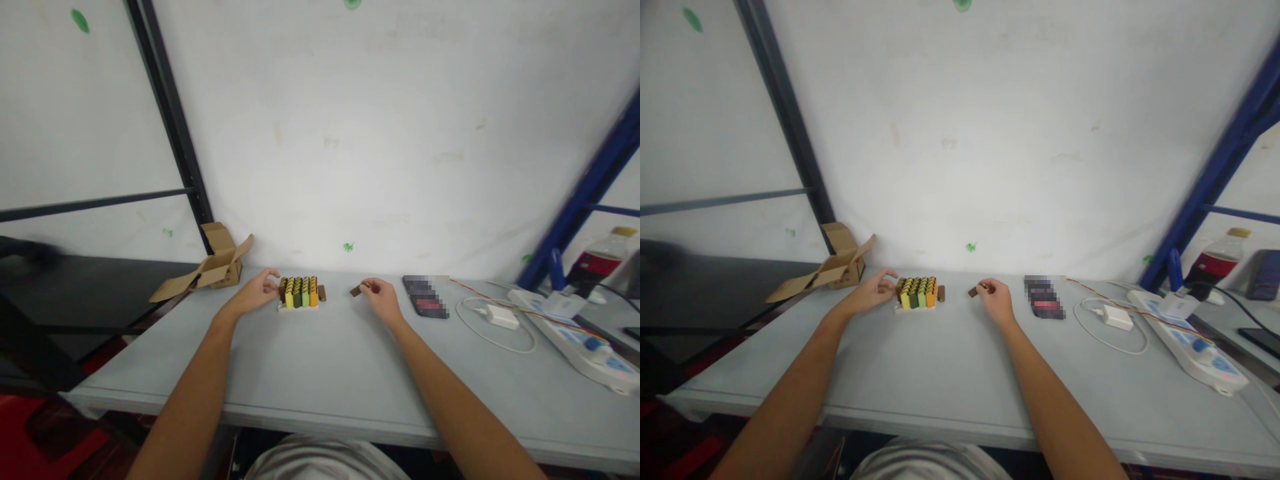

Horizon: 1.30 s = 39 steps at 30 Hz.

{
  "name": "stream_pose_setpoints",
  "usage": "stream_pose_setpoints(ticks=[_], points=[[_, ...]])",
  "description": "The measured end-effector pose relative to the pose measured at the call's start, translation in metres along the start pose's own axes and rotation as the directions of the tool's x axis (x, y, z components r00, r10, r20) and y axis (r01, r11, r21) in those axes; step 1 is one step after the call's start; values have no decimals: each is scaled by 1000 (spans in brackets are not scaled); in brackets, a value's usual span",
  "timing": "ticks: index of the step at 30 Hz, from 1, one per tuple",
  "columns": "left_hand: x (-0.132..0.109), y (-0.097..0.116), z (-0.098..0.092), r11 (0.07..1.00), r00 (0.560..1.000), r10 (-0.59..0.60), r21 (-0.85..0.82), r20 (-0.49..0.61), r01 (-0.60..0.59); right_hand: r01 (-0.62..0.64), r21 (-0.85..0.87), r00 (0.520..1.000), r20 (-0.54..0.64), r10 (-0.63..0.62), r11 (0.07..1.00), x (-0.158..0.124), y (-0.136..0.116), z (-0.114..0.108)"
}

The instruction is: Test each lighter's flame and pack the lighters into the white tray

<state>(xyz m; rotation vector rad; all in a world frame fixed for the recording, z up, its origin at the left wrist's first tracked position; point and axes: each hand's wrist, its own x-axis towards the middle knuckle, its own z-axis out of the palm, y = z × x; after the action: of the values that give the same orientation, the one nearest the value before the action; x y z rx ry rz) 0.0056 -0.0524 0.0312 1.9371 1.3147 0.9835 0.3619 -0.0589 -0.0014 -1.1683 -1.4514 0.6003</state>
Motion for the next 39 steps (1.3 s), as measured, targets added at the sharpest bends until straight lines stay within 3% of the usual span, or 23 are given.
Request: stream_pose_setpoints(ticks=[5, 8, 13, 16, 18, 24, 33, 39], points=[[8, -16, 5, 998, 982, -29, 57, -188, 41, -4, 409, 995, -90, 45, 912, -2, -16, 1], [12, -20, 11, 991, 975, -41, 115, -219, 68, 123, 506, 985, -168, -42, 854, -6, -33, 0], [15, -22, 16, 985, 961, -66, 136, -267, 105, 284, 345, 940, -286, -188, 895, -11, -53, -9], [16, -25, 15, 984, 961, -64, 143, -268, 105, 314, 186, 931, -250, -265, 931, -14, -56, -11], [17, -27, 14, 982, 964, -62, 156, -259, 105, 328, 165, 937, -186, -297, 930, -16, -57, -10], [20, -34, 15, 977, 970, -48, 192, -240, 96, 263, 163, 963, 5, -268, 951, -23, -59, -7], [26, -51, 15, 981, 979, -24, 185, -200, 62, 260, 117, 961, 64, -269, 958, -22, -62, -14], [26, -50, 15, 987, 981, -38, 147, -192, 67, 237, 70, 964, 110, -243, 969, -22, -60, -12]])
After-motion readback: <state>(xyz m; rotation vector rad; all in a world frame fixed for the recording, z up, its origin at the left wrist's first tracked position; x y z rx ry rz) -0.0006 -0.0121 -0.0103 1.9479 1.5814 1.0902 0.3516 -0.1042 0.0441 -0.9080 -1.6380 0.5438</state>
